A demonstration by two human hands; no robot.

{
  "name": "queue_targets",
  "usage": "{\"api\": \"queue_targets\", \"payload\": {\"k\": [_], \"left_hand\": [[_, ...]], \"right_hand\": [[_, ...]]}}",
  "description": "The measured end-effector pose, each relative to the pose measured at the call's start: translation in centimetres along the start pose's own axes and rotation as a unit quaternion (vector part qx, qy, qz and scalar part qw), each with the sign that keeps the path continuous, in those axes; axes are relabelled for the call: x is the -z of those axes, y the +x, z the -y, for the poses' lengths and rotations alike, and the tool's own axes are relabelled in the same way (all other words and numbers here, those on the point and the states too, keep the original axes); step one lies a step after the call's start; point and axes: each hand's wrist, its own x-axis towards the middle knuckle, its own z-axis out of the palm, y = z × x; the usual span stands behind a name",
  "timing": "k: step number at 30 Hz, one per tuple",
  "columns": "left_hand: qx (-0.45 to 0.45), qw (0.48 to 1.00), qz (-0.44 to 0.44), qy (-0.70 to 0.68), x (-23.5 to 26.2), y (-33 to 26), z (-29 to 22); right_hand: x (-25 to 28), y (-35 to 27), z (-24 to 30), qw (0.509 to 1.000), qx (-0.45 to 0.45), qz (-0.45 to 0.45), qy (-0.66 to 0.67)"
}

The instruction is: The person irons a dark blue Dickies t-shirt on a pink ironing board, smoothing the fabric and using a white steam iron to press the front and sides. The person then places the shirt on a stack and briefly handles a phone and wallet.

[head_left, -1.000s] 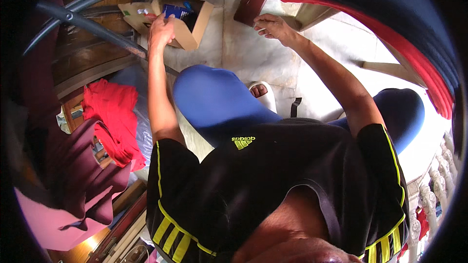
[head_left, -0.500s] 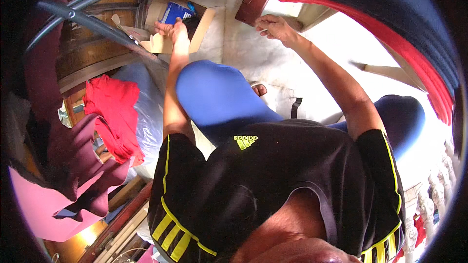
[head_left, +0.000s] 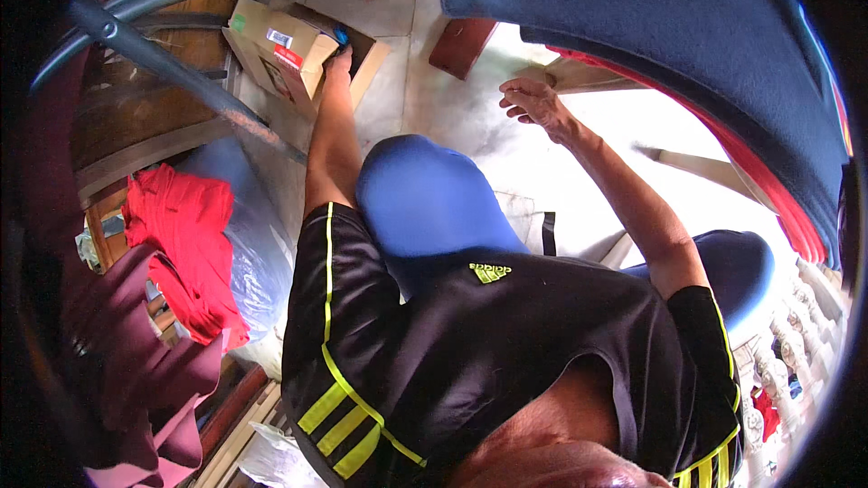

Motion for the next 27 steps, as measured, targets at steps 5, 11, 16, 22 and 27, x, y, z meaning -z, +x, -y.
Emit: {"api": "queue_targets", "payload": {"k": [5, 11, 16, 22, 27], "left_hand": [[0.073, 0.987, -0.029, -0.141, 0.8, -2.9, -2.9], [-0.065, 0.876, -0.079, -0.471, 2.1, -7.9, -7.7], [-0.150, 0.878, 0.086, -0.447, 0.3, -21.4, -14.4], [-0.186, 0.841, 0.425, -0.279, -1.2, -31.1, -15.8], [-0.275, 0.789, 0.545, -0.071, 0.6, -29.2, -19.5]], "right_hand": [[0.1, 0.6, -0.6, 1.000, 0.018, 0.002, 0.000], [-0.5, 0.9, -0.2, 0.999, 0.034, 0.028, 0.013], [-0.6, 1.1, 0.7, 0.999, 0.042, 0.019, 0.029], [-4.1, -0.4, 4.3, 0.973, -0.029, 0.077, 0.217], [-4.2, 1.3, 1.7, 0.922, 0.048, 0.090, 0.374]]}}
